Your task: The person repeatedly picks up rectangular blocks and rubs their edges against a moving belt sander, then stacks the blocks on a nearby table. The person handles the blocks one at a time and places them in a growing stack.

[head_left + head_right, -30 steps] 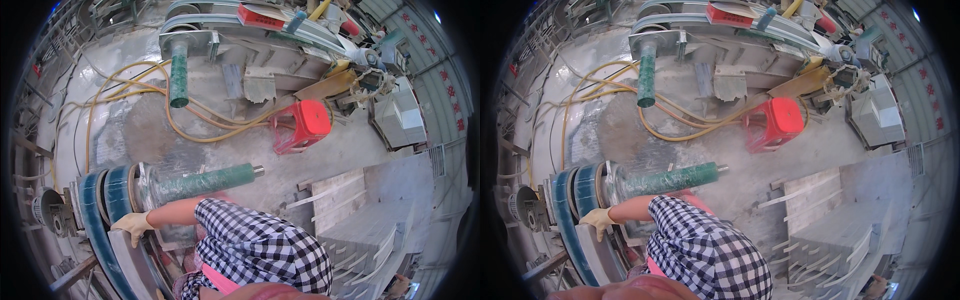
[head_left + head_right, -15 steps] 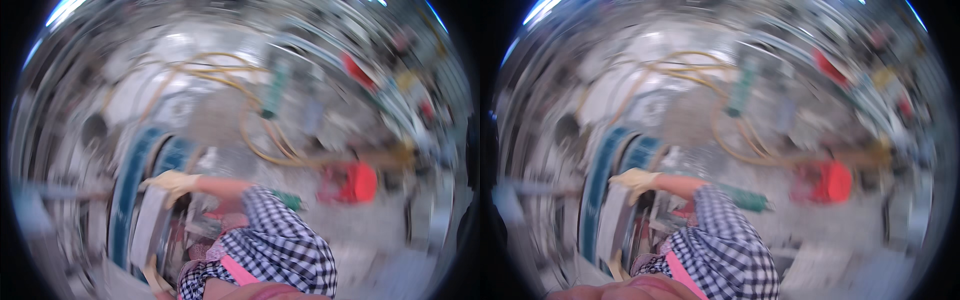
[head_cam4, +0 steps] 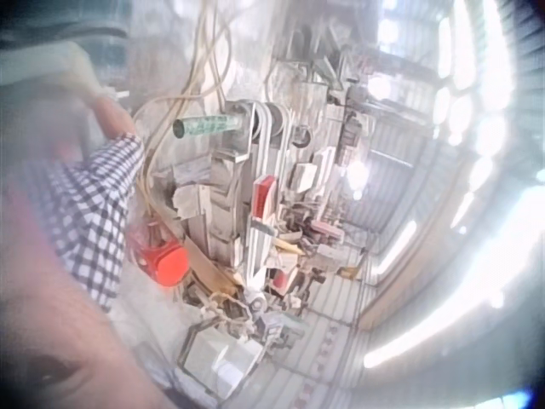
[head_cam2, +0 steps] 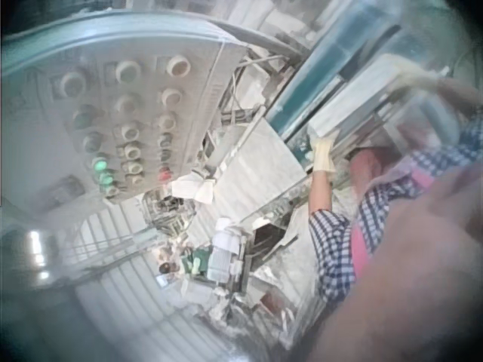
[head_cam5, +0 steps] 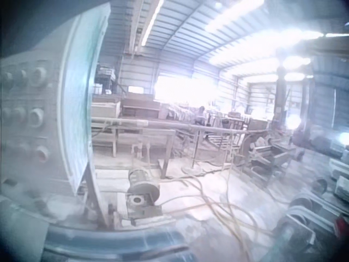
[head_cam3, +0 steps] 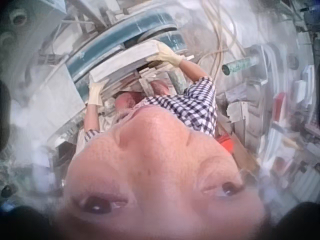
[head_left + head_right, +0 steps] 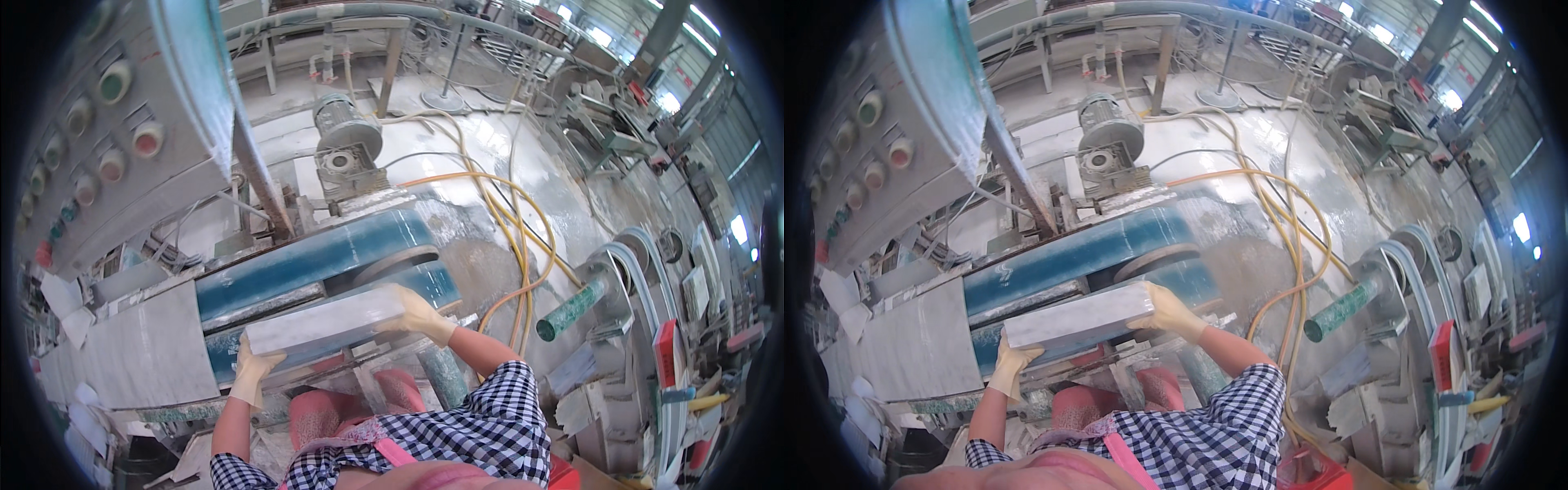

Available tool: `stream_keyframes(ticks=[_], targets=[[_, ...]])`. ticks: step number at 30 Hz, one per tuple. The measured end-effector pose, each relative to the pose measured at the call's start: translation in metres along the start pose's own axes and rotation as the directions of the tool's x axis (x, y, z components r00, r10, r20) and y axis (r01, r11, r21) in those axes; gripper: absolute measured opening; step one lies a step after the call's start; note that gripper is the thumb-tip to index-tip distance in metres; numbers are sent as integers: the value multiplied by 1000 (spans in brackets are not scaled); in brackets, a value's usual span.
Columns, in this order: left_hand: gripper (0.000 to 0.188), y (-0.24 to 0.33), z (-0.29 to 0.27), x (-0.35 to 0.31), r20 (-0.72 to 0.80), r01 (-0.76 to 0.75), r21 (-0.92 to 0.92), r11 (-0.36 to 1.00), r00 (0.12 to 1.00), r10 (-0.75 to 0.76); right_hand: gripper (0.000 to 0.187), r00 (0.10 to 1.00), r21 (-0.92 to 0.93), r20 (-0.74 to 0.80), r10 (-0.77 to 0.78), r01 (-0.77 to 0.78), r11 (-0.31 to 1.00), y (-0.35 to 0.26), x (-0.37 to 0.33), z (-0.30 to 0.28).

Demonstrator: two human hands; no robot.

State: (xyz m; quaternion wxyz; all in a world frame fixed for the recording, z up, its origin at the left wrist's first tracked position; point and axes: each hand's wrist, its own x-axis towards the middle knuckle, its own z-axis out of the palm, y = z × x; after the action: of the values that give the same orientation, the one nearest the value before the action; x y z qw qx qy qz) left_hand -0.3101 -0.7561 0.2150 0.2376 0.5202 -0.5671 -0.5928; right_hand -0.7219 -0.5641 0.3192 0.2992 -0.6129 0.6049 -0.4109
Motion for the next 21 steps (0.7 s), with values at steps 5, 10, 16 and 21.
stream_keyframes(ticks=[5, 10, 16, 21], targets=[[111, 75, 12, -16, 18, -52, 522, 851, 999, 50, 72, 985, 50, 17, 170, -170, 984, -21, 1, -14], [82, 127, -11, -125, 344, -161, 469, 868, 939, -11, 47, 912, -172, 191, -362, 394, 903, -87, -30, -20], [84, 41, 28, -330, -292, 1, -135, 991, 955, -41, 67, 805, 400, 555, 210, -479, 781, -117, -43, 51], [87, -33, 92, -485, -686, -131, -448, 884, 685, -246, 60, 445, 13, 885, 141, -325, 946, -178, -45, 138]])
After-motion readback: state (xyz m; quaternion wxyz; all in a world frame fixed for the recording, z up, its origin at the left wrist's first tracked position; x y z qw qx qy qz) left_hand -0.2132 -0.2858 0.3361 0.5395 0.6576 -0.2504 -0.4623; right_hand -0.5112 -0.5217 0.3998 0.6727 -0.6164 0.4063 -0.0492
